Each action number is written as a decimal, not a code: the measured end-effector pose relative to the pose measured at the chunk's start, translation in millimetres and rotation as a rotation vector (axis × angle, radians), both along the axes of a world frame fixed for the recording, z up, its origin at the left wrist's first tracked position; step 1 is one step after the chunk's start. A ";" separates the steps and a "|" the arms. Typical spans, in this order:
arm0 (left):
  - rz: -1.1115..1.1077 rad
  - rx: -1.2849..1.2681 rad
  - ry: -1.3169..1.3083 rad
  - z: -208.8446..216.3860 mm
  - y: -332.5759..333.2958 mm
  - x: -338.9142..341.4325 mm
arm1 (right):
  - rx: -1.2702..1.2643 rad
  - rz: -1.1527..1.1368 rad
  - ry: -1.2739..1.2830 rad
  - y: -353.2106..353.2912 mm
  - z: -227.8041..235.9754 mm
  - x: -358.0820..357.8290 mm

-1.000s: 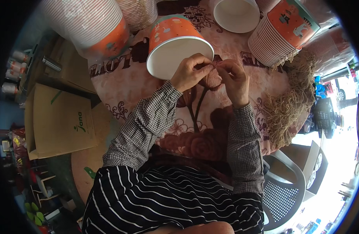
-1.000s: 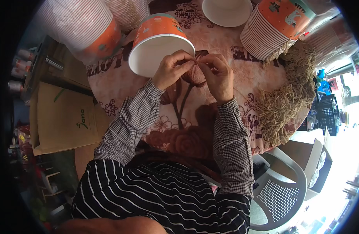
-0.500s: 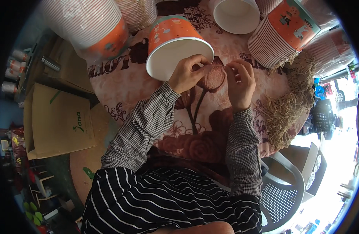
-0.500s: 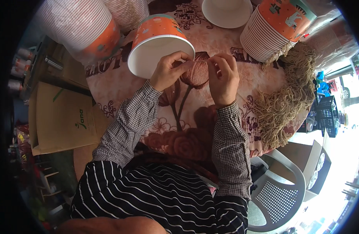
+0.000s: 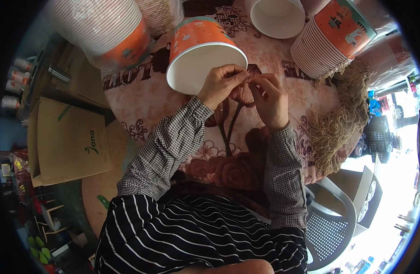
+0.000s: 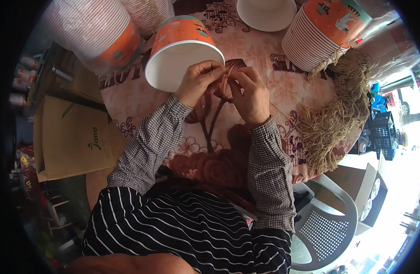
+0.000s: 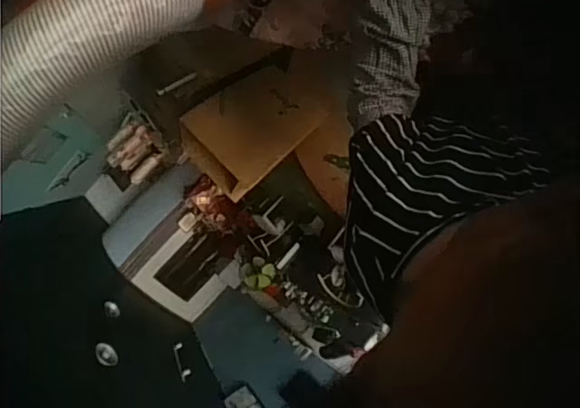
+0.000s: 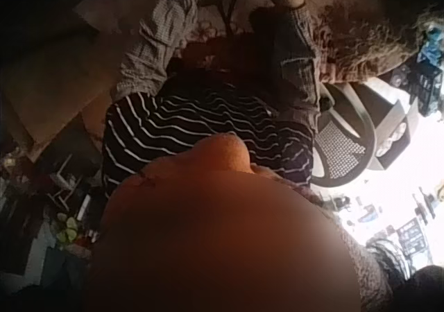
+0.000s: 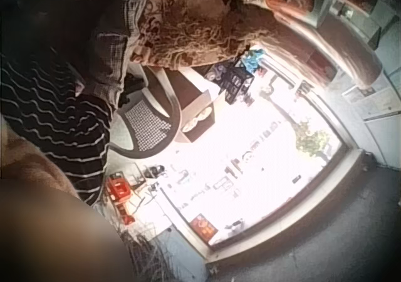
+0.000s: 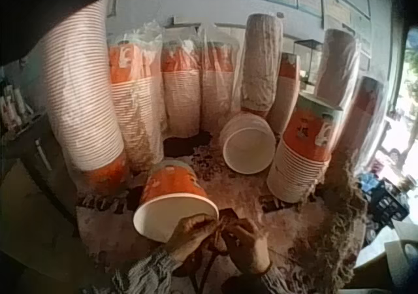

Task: Tie a thin brown string through the pre-punched holes of a small paper bucket.

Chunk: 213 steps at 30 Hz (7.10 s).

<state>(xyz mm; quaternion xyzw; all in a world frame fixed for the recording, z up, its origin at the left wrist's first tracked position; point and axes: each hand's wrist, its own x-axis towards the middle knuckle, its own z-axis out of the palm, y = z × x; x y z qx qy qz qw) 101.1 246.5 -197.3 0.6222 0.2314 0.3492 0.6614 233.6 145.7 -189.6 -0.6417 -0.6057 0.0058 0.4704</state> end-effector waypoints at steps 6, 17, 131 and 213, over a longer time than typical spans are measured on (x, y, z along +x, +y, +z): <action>-0.117 -0.224 0.011 -4.6 2.5 -2.8 | -0.011 0.063 0.095 1.6 1.8 -4.7; -0.112 0.024 0.070 -6.6 -0.7 1.4 | -0.066 0.108 0.422 3.7 -5.4 4.3; -0.196 -0.235 -0.038 1.6 0.4 -5.6 | -0.104 0.200 0.679 3.3 -2.9 3.0; -0.129 -0.021 0.076 1.3 -9.9 0.8 | -0.097 -0.044 0.561 1.7 -2.7 4.6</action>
